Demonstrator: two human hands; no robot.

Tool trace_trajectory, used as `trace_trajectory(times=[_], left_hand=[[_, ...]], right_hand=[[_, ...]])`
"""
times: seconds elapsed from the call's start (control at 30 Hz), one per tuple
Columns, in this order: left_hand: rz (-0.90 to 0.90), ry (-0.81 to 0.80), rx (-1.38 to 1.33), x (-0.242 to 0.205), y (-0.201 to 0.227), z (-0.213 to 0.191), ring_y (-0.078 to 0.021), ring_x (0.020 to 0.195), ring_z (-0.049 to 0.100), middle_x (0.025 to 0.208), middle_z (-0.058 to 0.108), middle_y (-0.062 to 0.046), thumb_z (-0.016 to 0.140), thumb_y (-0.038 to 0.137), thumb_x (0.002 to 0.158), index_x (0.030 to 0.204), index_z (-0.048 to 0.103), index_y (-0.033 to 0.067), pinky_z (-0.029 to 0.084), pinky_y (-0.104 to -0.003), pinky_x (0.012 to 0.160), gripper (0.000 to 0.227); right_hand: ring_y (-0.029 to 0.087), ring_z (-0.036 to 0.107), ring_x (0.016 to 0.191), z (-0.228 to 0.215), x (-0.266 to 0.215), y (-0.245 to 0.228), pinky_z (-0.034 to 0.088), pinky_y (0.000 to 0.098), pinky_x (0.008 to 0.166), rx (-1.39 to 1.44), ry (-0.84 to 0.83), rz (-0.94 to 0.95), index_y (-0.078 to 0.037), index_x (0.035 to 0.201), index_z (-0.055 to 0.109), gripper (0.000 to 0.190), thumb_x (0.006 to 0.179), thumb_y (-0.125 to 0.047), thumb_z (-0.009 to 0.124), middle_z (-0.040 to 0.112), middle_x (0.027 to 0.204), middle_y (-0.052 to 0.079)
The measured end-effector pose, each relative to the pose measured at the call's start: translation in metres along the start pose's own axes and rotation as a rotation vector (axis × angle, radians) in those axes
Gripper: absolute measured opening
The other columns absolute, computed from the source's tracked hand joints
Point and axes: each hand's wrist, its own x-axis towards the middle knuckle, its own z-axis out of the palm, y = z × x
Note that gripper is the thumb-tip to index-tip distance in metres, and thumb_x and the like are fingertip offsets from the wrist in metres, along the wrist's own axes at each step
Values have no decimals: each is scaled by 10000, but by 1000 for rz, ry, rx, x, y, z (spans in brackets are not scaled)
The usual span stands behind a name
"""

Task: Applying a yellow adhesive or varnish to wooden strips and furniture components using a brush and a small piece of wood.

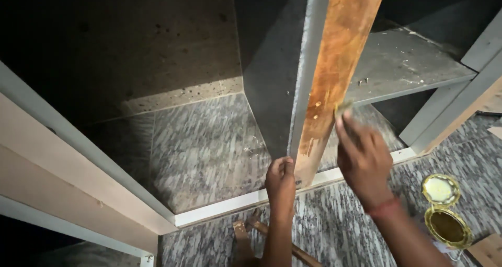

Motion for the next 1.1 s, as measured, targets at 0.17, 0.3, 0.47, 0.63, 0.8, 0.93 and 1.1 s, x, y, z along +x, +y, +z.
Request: trace_trajectory(times=[0.17, 0.3, 0.47, 0.63, 0.8, 0.93, 1.1], left_hand=[[-42, 4, 58, -1, 4, 1, -103, 954, 703, 1022, 753, -24, 648, 209, 964, 1102, 701, 33, 529, -251, 857, 229], [-93, 21, 68, 0, 4, 3, -137, 886, 683, 981, 749, -60, 639, 208, 970, 1097, 708, 23, 525, -286, 782, 235], [2, -18, -18, 3, -13, -5, -129, 921, 684, 999, 751, -64, 649, 195, 981, 1103, 704, 7, 526, -279, 837, 231], [-25, -3, 23, -3, 3, 1, -122, 938, 695, 1006, 755, -60, 639, 190, 981, 1084, 707, 10, 526, -269, 851, 219], [-88, 39, 133, -8, 12, 4, -130, 914, 692, 986, 754, -67, 636, 186, 975, 1073, 708, 24, 521, -266, 827, 203], [30, 23, 97, -3, -3, 2, -132, 925, 694, 1012, 744, -66, 635, 160, 972, 1073, 697, 14, 534, -269, 828, 188], [13, 5, 66, -4, 5, 4, -134, 937, 706, 1018, 747, -75, 630, 179, 986, 1097, 679, 17, 538, -267, 813, 203]], right_hand=[[244, 693, 967, -64, 45, 2, 506, 394, 883, -13, -12, -50, -38, 1255, 721, 405, 875, 99, 695, 730, 1220, 100], [244, 649, 972, -67, 117, 31, 455, 351, 908, -251, 137, -190, -82, 1237, 789, 310, 965, 67, 787, 784, 1267, 65], [217, 577, 1092, -61, 145, 38, 441, 294, 971, -88, 139, -337, -77, 1274, 696, 317, 1015, 94, 630, 688, 1299, 41], [291, 638, 1098, -55, 120, 7, 527, 372, 903, 58, 46, -226, -62, 1196, 744, 338, 939, 141, 661, 691, 1199, 113], [319, 655, 1145, -47, 50, -10, 551, 411, 956, 143, -166, -65, -49, 1223, 732, 419, 858, 134, 640, 700, 1239, 104], [330, 639, 1153, -34, 40, -13, 531, 417, 994, 167, -118, -4, -37, 1283, 707, 435, 886, 133, 649, 687, 1245, 104], [347, 615, 1176, 11, 4, -7, 503, 438, 1010, 195, 24, -39, 3, 1319, 674, 455, 890, 154, 652, 642, 1301, 158]])
